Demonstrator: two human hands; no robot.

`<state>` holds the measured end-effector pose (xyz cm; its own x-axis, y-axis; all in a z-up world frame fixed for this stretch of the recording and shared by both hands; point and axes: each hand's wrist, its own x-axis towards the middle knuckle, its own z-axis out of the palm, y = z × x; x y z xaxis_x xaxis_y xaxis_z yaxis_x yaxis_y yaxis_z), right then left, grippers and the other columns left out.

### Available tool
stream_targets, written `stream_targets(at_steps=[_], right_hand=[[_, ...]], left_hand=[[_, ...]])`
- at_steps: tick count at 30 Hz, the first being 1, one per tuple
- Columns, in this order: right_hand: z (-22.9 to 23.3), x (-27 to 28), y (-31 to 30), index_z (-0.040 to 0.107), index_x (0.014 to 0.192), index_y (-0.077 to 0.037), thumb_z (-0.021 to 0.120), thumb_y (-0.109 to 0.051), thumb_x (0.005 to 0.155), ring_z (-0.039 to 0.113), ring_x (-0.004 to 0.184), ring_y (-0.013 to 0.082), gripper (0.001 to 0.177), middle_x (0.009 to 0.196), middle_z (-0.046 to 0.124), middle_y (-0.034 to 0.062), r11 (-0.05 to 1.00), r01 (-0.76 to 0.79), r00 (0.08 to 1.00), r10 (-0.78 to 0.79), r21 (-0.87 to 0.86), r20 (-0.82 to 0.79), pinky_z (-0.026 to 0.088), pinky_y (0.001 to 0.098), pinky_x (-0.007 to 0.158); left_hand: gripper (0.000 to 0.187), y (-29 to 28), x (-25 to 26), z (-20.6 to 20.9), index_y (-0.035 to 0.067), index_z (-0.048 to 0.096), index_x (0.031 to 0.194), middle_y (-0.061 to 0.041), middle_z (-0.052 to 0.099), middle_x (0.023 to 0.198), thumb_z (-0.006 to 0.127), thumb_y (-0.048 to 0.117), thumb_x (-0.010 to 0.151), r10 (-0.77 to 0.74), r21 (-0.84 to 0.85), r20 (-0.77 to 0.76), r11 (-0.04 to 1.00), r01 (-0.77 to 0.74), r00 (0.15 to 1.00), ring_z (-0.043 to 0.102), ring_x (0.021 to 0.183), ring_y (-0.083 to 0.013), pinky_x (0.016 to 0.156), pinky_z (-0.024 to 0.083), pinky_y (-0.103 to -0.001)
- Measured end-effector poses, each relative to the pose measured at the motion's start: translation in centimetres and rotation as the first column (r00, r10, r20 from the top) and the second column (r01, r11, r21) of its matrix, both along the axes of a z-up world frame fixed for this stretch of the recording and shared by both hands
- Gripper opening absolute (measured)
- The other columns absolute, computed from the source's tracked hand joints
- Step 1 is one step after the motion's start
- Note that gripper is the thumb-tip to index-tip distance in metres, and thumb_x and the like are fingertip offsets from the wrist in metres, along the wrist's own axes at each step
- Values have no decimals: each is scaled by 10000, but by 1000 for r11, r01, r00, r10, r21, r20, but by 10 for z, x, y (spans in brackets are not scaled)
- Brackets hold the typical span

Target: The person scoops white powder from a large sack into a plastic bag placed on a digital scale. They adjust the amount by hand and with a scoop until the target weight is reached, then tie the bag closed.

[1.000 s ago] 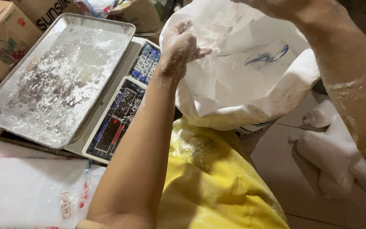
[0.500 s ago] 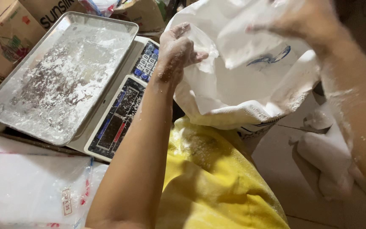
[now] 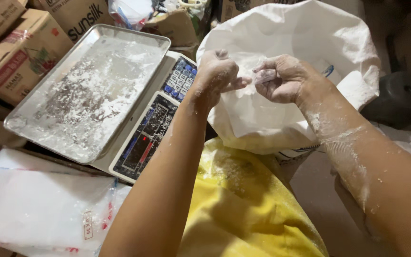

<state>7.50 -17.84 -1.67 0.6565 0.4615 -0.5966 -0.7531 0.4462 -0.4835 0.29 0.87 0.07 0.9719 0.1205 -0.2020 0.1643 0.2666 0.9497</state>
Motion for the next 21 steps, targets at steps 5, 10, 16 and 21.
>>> stream_targets(at_steps=[5,10,16,21], right_hand=[[21,11,2,555,908,53,503,-40,1023,396,497,39,157,714,451,-12,997,-60,990,65,-44,126,421,158,443],[77,-3,-11,582,886,35,483,-55,1027,413,518,47,194,708,448,-20,995,53,960,-27,-84,279,453,187,498],[148,-19,-1,566,938,25,551,9,1019,431,559,36,83,770,516,-2,1000,19,900,-21,9,434,433,158,520],[208,-21,47,544,932,5,550,51,1005,450,558,46,86,752,506,5,982,-89,892,5,165,453,440,164,511]], left_hand=[[61,21,19,-7,-95,615,832,-149,664,773,638,-68,783,-113,-48,-130,993,108,985,754,651,-298,565,672,-366],[70,26,26,6,21,655,772,-93,643,691,658,65,826,-157,226,-116,957,180,981,656,542,-218,468,568,-335],[199,36,30,71,16,645,722,-87,621,570,642,141,877,-84,422,-44,901,95,995,601,456,-175,385,479,-319],[255,83,18,129,17,584,674,-121,620,534,658,111,899,-121,229,317,972,48,941,564,392,-176,334,425,-315]])
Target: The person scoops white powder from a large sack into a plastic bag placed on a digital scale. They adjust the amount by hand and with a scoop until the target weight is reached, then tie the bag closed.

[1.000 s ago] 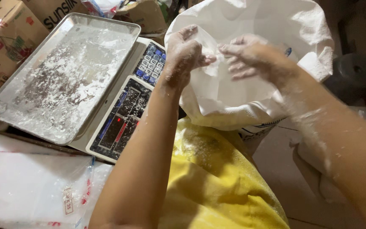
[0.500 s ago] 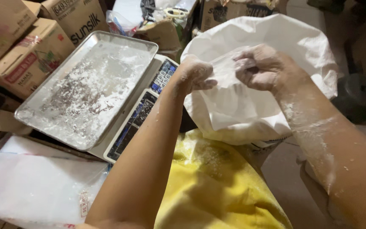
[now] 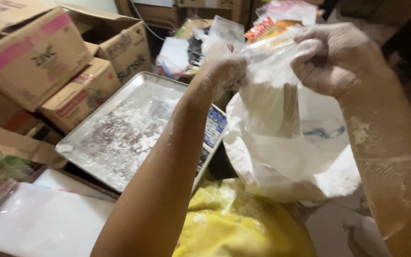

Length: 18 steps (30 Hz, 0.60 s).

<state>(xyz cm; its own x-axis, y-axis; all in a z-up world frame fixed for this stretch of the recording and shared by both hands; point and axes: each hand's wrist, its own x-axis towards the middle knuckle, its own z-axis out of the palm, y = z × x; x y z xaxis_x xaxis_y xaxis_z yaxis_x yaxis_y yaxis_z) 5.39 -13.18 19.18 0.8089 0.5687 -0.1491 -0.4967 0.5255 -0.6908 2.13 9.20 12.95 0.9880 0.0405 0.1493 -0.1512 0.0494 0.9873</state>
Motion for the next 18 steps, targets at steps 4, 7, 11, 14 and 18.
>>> stream_targets(at_steps=[4,7,11,14,18], right_hand=[[31,-2,48,556,926,18,537,18,1017,475,573,72,93,738,498,19,975,-165,986,165,150,11,467,184,538],[38,6,92,535,877,-33,571,-17,1072,486,596,94,199,723,479,5,948,-235,972,225,212,74,494,221,592],[27,19,152,560,911,-19,527,21,1066,512,614,95,164,725,479,-2,946,-264,964,261,190,41,518,218,607],[4,27,194,565,879,-3,529,-8,1019,505,576,113,145,692,484,18,941,-273,952,295,198,-87,510,229,557],[-28,36,243,489,867,-6,541,-33,1026,506,607,116,169,723,490,34,917,-353,908,383,184,-167,511,231,559]], left_hand=[[215,46,-19,49,62,623,715,-61,648,558,694,119,910,243,110,43,963,-247,969,579,401,-111,349,473,-278],[176,80,-46,69,111,602,760,-29,639,560,709,119,898,337,75,92,936,-344,937,588,397,-85,345,480,-253],[216,121,-80,81,141,523,795,20,600,593,714,105,889,401,76,111,909,-411,909,620,422,-80,355,507,-240],[252,145,-93,82,133,490,746,24,583,582,707,99,869,475,137,60,867,-479,878,620,396,-100,319,450,-259],[212,184,-108,65,119,538,733,19,568,583,683,95,884,614,204,-68,780,-591,787,589,430,-71,356,468,-240]])
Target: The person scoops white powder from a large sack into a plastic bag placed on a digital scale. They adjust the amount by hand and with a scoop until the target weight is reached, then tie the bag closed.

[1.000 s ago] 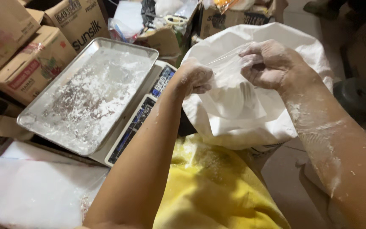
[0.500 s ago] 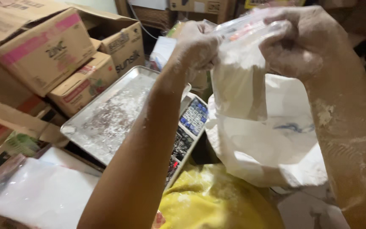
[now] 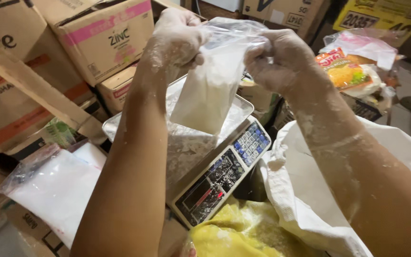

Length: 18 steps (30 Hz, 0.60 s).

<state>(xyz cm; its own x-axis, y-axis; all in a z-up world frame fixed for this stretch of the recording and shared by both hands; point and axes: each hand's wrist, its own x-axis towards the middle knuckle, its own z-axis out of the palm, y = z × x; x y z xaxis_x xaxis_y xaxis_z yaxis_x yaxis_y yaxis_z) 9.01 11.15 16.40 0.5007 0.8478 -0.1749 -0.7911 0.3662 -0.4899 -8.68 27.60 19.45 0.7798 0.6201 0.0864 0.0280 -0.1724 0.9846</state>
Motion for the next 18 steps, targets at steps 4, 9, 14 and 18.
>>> stream_targets(at_steps=[4,9,14,18], right_hand=[[-30,-4,34,476,1017,43,523,-39,1038,507,632,112,97,804,497,64,992,-110,994,107,-64,-37,502,210,547],[-28,-26,33,484,1182,14,628,-168,1028,543,642,99,279,893,517,46,945,32,957,65,-325,283,541,203,563],[-20,-50,11,484,1269,-148,668,-611,844,507,525,100,655,808,506,16,792,281,846,61,-542,529,427,218,423],[-39,-53,-1,504,1311,-78,545,-637,941,494,560,90,671,807,507,7,748,313,846,61,-585,530,431,231,439]], left_hand=[[139,24,-10,-39,84,595,770,16,577,603,654,47,891,64,-86,0,994,-64,998,586,468,-77,416,511,-241],[88,38,-9,-64,105,585,915,44,577,658,664,144,909,67,-197,-25,978,-71,997,555,494,-60,477,515,-239],[476,38,-14,-74,31,583,1066,-97,572,802,705,477,951,-6,-47,-2,999,6,1000,461,594,-136,527,390,-321],[825,36,-18,-89,97,482,1473,-39,550,1244,423,750,973,-13,-26,10,1000,13,1000,531,974,-81,694,502,-336]])
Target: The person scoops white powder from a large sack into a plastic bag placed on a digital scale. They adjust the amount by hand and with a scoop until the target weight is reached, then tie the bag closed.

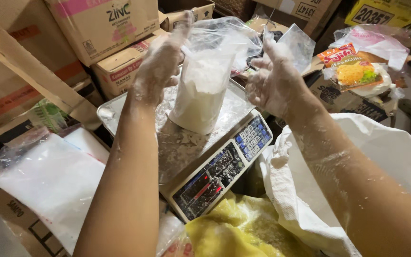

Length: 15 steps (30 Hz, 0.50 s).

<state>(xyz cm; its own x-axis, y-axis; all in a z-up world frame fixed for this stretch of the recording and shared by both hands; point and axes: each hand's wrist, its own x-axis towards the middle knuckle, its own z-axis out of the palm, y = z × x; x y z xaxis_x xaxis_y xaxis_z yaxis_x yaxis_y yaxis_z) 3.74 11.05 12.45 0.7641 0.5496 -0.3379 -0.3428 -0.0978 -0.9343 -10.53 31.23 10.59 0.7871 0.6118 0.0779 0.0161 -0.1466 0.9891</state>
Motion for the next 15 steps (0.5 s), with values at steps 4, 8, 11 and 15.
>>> stream_targets(at_steps=[4,8,11,15], right_hand=[[-30,1,-6,538,1302,-83,514,-525,978,544,658,100,549,843,539,7,997,-66,997,65,-37,-39,487,246,523],[-48,-5,-6,510,1211,-103,634,-400,930,570,681,142,427,837,547,20,997,-82,988,80,-13,-129,483,269,550],[-56,-8,-5,512,1203,-98,665,-287,919,581,676,133,374,832,573,17,995,-65,993,56,-81,-106,486,269,559],[-66,-8,-10,508,1150,-98,663,-240,928,573,630,130,307,761,577,0,994,-96,983,85,-61,-162,489,279,552]], left_hand=[[906,2,-10,-24,39,568,1354,-127,593,1162,327,794,916,102,-182,4,978,-100,995,501,847,-133,652,487,-330],[801,7,-13,-46,47,652,1240,-50,610,1018,365,720,914,143,-335,-35,931,-146,989,466,741,-120,602,437,-294],[609,8,-18,-62,59,664,1155,-33,596,930,459,589,935,222,-407,-71,884,-232,972,499,726,-133,588,445,-298],[447,-4,-27,-79,55,660,1083,-38,601,901,500,452,954,296,-431,-85,850,-303,951,515,714,-129,591,452,-292]])
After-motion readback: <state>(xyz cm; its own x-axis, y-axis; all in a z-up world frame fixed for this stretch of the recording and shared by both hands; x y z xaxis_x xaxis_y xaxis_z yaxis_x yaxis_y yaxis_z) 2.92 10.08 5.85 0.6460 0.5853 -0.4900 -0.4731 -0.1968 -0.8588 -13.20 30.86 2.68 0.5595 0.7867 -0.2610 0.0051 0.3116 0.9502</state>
